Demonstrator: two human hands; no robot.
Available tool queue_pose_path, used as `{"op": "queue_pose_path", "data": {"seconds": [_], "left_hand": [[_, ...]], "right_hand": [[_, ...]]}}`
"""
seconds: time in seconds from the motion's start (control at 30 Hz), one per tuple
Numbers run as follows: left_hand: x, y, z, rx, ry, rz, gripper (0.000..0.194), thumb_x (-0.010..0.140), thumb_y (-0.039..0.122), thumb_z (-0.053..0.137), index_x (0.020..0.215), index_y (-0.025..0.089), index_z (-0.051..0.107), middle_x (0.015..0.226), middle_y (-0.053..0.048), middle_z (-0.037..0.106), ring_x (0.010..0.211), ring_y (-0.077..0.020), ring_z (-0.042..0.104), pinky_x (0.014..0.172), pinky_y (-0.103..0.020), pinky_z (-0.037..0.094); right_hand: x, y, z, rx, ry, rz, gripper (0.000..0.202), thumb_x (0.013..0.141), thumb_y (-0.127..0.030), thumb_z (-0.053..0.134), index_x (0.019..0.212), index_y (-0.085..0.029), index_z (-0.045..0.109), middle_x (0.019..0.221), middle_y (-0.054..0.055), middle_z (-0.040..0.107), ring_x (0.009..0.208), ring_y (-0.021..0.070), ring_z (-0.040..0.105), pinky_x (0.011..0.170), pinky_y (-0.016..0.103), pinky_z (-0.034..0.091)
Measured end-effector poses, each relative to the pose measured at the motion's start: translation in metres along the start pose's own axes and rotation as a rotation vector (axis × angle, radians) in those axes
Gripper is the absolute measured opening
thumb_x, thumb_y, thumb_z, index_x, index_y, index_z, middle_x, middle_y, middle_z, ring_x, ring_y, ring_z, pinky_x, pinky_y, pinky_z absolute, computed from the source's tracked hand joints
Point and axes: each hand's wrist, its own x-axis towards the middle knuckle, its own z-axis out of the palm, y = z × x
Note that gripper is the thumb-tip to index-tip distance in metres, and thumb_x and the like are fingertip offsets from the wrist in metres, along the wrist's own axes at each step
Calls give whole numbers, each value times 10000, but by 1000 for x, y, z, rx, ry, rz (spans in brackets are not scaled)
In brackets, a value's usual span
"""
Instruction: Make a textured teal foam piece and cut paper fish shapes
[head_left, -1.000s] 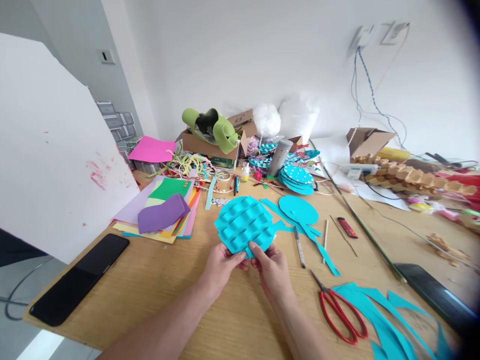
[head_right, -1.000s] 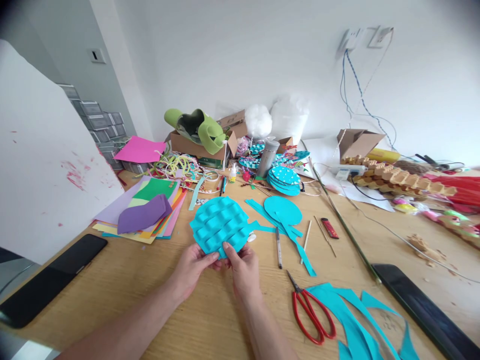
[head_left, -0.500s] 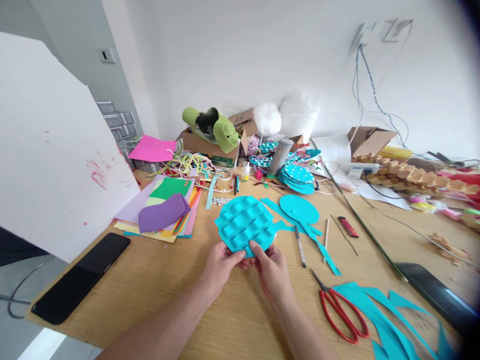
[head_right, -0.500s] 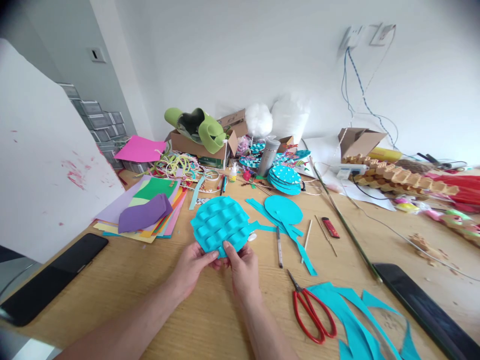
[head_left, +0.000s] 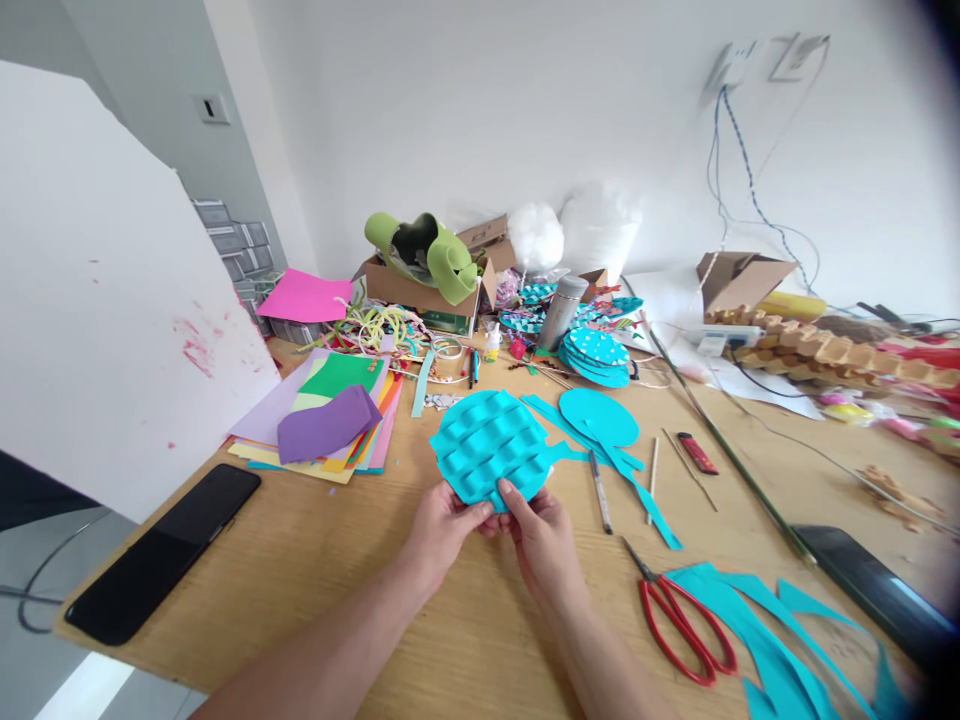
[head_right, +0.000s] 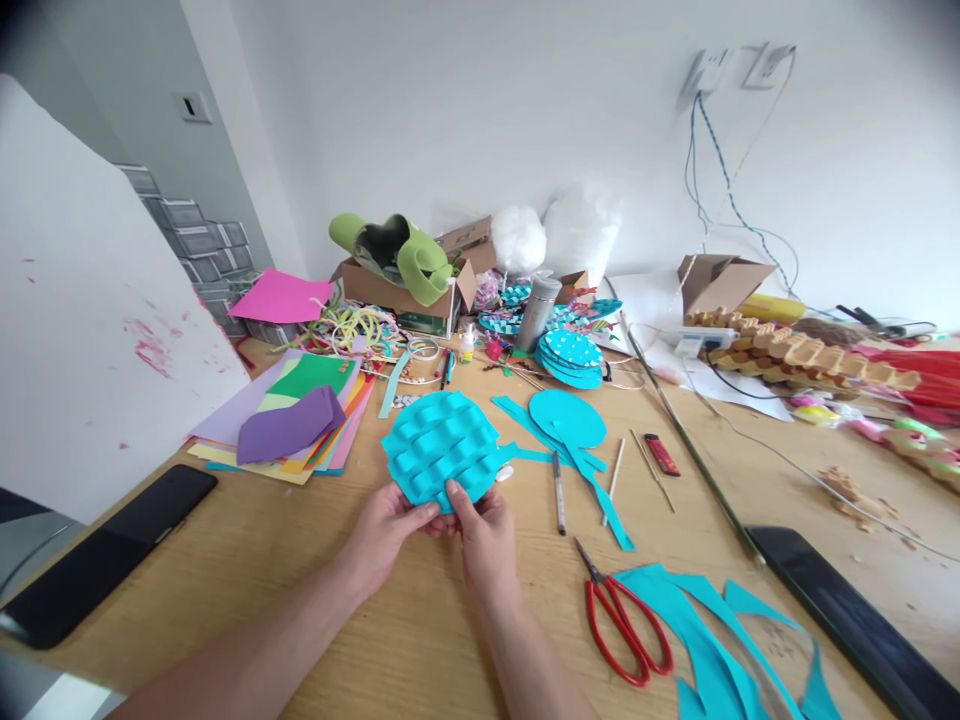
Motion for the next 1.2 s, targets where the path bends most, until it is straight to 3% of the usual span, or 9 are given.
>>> {"op": "queue_pose_path", "data": {"seconds": [0.23,0.53,1.2], "left_hand": [[0,1,1,13,4,-10,210,682,306,748,759,123,678,688,-65,695,637,-171,626,598,-269,467],[-1,2,1,2,13,-15,178,681,281,731,743,126,670,684,-63,694,614,-149,612,586,-253,459],[-1,3,0,-17,49,-34,177,649,255,729,759,137,660,665,-44,689,596,-144,609,555,-243,446]], "right_hand": [[1,3,-1,-22,56,-6,348,665,-409,807,616,-173,556,497,-20,549,437,97,473,447,242,384],[-4,-9,4,37,10,66,305,689,-411,791,665,-162,617,573,20,638,463,113,534,469,248,426],[-4,-4,3,-64,30,-2,312,693,-399,787,655,-171,578,527,-3,601,464,109,521,472,242,384]]}}
